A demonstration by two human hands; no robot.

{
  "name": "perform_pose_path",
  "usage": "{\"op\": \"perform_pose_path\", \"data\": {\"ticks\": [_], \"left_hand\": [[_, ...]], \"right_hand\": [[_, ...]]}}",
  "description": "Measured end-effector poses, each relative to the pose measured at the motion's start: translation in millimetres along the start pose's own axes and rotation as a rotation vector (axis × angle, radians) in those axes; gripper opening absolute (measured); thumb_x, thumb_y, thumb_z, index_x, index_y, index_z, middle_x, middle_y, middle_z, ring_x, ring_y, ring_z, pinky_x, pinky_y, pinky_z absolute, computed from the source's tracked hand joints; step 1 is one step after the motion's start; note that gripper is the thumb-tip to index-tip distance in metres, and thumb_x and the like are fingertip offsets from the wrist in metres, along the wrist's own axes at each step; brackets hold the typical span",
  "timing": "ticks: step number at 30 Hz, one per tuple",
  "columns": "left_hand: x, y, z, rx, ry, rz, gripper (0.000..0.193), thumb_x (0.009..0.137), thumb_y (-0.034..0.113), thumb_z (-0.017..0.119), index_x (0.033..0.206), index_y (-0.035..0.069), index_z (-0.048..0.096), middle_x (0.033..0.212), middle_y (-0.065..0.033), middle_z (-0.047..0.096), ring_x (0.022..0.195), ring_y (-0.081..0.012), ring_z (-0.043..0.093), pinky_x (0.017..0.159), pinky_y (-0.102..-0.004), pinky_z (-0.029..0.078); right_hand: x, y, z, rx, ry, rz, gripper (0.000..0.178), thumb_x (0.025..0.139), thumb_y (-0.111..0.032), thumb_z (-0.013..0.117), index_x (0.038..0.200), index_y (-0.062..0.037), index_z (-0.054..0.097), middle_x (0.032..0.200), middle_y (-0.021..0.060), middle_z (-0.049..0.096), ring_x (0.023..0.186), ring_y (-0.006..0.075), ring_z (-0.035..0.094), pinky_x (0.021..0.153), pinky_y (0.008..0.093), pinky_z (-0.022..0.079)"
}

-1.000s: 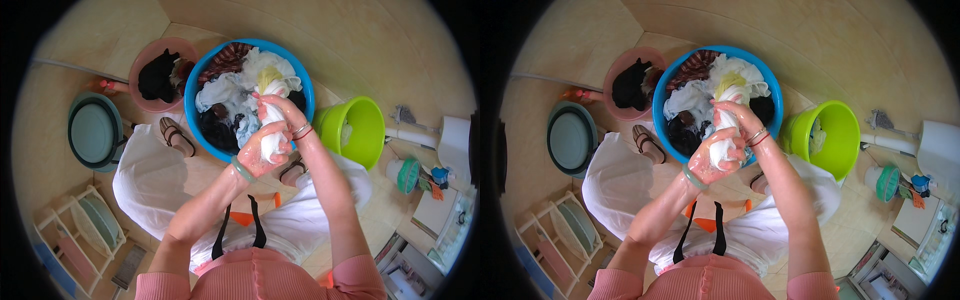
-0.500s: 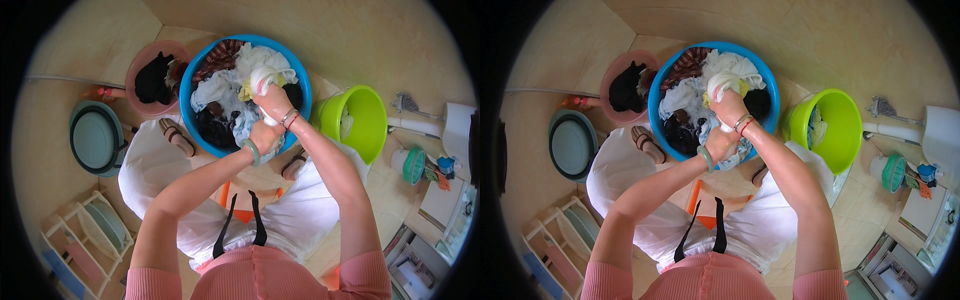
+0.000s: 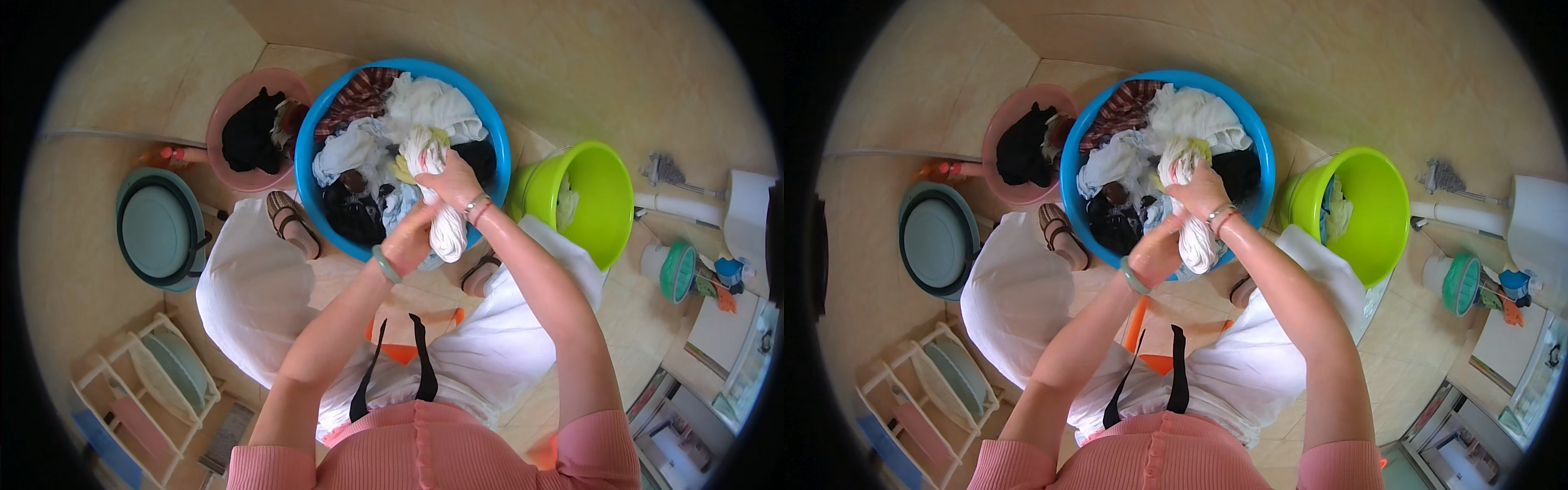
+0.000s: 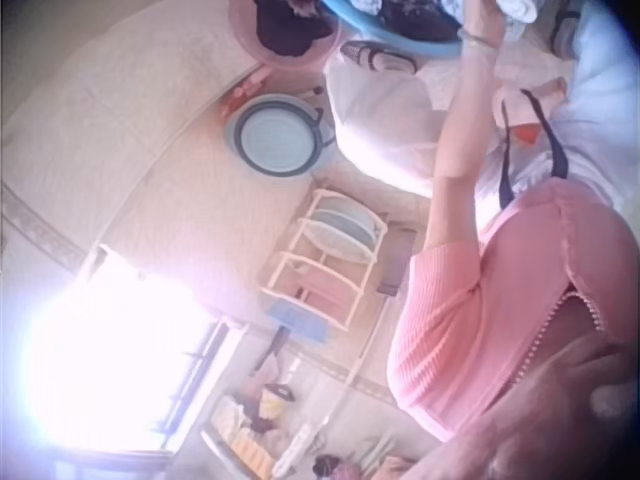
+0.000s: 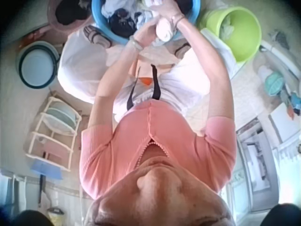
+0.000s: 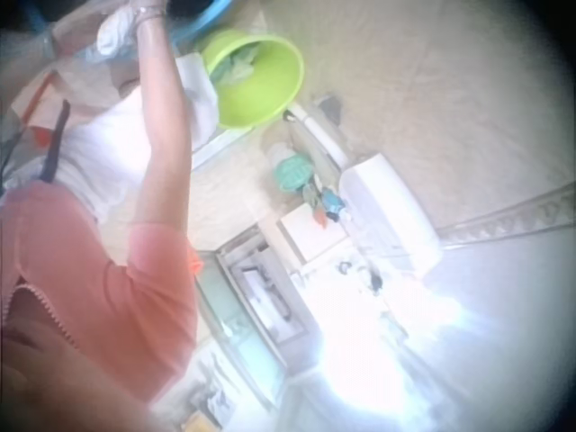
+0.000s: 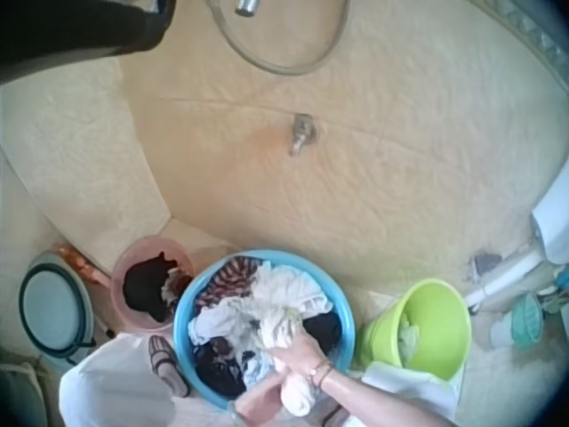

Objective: The person hand-washes various garments in a blue basin filled with soapy water. They scrub, rinse, and wring out items including a yellow cloth, a white cloth, a light blue cloth, a black garment, and a brown garment, transferring each to a green bucket after washing.

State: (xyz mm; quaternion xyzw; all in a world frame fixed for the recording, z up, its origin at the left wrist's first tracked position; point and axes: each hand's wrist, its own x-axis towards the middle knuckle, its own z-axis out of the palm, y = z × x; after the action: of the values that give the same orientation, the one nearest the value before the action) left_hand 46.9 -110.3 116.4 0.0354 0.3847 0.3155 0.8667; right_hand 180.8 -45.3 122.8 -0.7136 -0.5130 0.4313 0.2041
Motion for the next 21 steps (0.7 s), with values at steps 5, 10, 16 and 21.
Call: {"op": "perform_pose_path", "data": {"ticks": [5, 10, 16, 21], "left_hand": [[18.5, 43.6, -30.9, -0.238, -0.254, 0.011, 0.080, 0.090, 0.066, 0.049, 0.143, 0.006, 0.040, 0.142, -0.0109, 0.050, 0.126, -0.0273, 0.051, 0.106, -0.0448, 0.041], [19.5, 58.1, -20.2, -0.243, -0.231, -0.176, 0.044, 0.095, 0.037, 0.053, 0.121, 0.002, 0.059, 0.112, -0.0150, 0.068, 0.098, -0.0277, 0.067, 0.093, -0.0400, 0.052], [3.5, 58.5, 19.8, -0.264, -0.154, -0.121, 0.035, 0.087, 0.024, 0.059, 0.112, 0.000, 0.063, 0.102, -0.0133, 0.071, 0.090, -0.0274, 0.069, 0.086, -0.0402, 0.055], [-23.2, 76.3, 44.9, -0.407, -0.315, -0.179, 0.032, 0.091, 0.024, 0.052, 0.106, -0.003, 0.062, 0.098, -0.0164, 0.070, 0.088, -0.0270, 0.068, 0.086, -0.0394, 0.054]], "right_hand": [[-52.5, -31.9, -10.6, 0.145, -0.164, -0.164, 0.060, 0.075, -0.029, 0.079, 0.119, 0.0070, 0.057, 0.104, 0.0185, 0.067, 0.095, 0.0225, 0.067, 0.085, 0.0335, 0.051], [-57.1, -17.7, -22.8, 0.916, -0.285, 0.196, 0.044, 0.090, -0.036, 0.066, 0.104, 0.0057, 0.064, 0.087, 0.0089, 0.067, 0.068, 0.0172, 0.068, 0.057, 0.0295, 0.056], [-31.6, 32.5, -11.1, 1.056, -0.137, 0.440, 0.056, 0.091, -0.055, 0.060, 0.093, 0.0001, 0.065, 0.088, 0.0110, 0.068, 0.073, 0.0215, 0.069, 0.064, 0.0335, 0.057], [-23.6, 52.2, 15.3, 1.456, -0.469, 0.372, 0.081, 0.089, -0.071, 0.046, 0.129, 0.0002, 0.052, 0.120, 0.0159, 0.064, 0.111, 0.0262, 0.061, 0.100, 0.0372, 0.046]]}}
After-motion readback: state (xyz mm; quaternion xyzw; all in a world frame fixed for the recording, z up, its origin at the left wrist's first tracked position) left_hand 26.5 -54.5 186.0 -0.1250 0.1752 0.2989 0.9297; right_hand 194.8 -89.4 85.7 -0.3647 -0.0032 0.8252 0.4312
